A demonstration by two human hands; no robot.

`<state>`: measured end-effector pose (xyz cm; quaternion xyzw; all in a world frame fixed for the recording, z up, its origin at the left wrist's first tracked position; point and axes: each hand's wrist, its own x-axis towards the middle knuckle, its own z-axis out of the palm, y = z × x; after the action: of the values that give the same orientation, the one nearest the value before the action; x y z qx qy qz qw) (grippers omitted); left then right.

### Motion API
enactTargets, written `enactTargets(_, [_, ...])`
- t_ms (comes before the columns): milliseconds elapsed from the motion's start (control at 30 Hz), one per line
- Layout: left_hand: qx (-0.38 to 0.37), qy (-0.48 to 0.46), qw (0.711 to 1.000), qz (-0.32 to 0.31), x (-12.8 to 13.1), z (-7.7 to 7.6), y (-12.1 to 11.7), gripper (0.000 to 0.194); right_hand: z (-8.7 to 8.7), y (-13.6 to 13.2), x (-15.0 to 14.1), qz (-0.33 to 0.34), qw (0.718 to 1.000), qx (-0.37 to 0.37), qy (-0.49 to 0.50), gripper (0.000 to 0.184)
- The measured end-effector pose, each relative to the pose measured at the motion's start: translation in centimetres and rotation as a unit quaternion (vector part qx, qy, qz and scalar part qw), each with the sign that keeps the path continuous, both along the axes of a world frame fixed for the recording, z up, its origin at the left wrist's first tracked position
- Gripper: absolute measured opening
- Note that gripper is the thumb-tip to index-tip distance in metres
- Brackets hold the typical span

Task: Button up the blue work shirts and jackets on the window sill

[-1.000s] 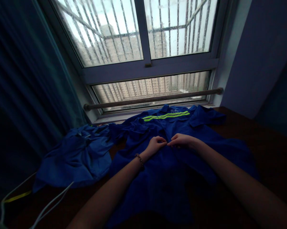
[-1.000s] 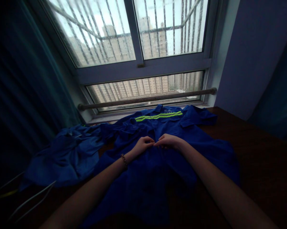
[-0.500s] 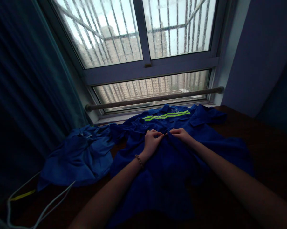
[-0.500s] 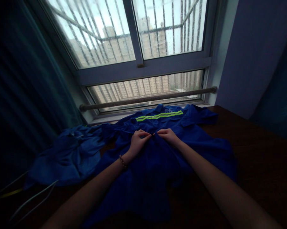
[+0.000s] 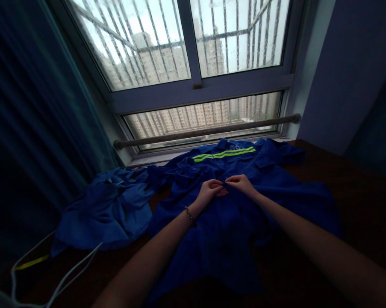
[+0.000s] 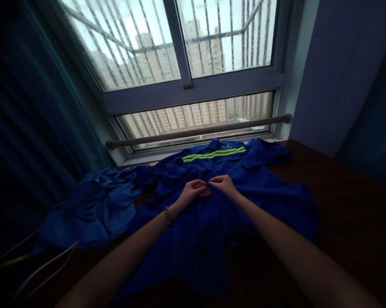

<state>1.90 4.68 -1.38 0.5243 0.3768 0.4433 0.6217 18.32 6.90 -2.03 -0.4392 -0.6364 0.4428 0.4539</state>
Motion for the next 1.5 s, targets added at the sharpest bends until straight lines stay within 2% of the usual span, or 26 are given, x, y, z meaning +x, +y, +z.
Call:
enactTargets(100, [-0.005, -0.012, 1.0, 0.003, -0.1, -0.3, 0.2, 0.028, -0.2, -0.2, -0.3, -0.036, 0.999, 0.02, -0.015, 0.027])
enactTargets(300, [-0.01, -0.017, 1.0, 0.003, -0.1, -0.3, 0.1, 0.024, 0.0, -1.2, -0.9, -0.077, 0.981, 0.156, -0.087, 0.016])
enactTargets(400, [-0.017, -0.016, 1.0, 0.006, 0.0, -0.3, 0.1, 0.024, 0.0, -1.3, -1.0, -0.083, 0.974, 0.185, -0.105, 0.014])
enactTargets(600, [-0.026, -0.021, 0.998, 0.058, 0.2, -0.2, 0.1, 0.026, -0.5, -1.1, -1.1, -0.075, 0.977, 0.168, -0.11, 0.011])
enactTargets(767, [-0.019, -0.01, 0.997, 0.07, 0.4, 0.0, -0.1, 0.02, -0.4, -1.2, -1.2, -0.06, 0.983, 0.135, -0.112, 0.011])
enactTargets(967, [-0.042, -0.018, 0.991, 0.127, 0.6, 0.0, -0.2, 0.021, -0.1, -1.6, -1.5, -0.038, 0.973, 0.179, -0.139, 0.008])
enactTargets(1167, [-0.062, -0.049, 0.986, 0.143, 0.8, 0.0, -0.5, 0.029, 0.0, -1.7, -1.6, -0.049, 0.971, 0.195, -0.129, 0.008])
enactTargets(1333, [-0.024, -0.032, 0.99, 0.138, 1.0, 0.0, -0.9, 0.04, 0.3, -2.0, -1.7, -0.045, 0.979, 0.175, -0.097, 0.015])
enactTargets(1500, [0.05, 0.022, 0.993, 0.103, 1.1, 0.0, -1.1, 0.039, 0.3, -1.9, -1.6, -0.047, 0.983, 0.153, -0.094, 0.019])
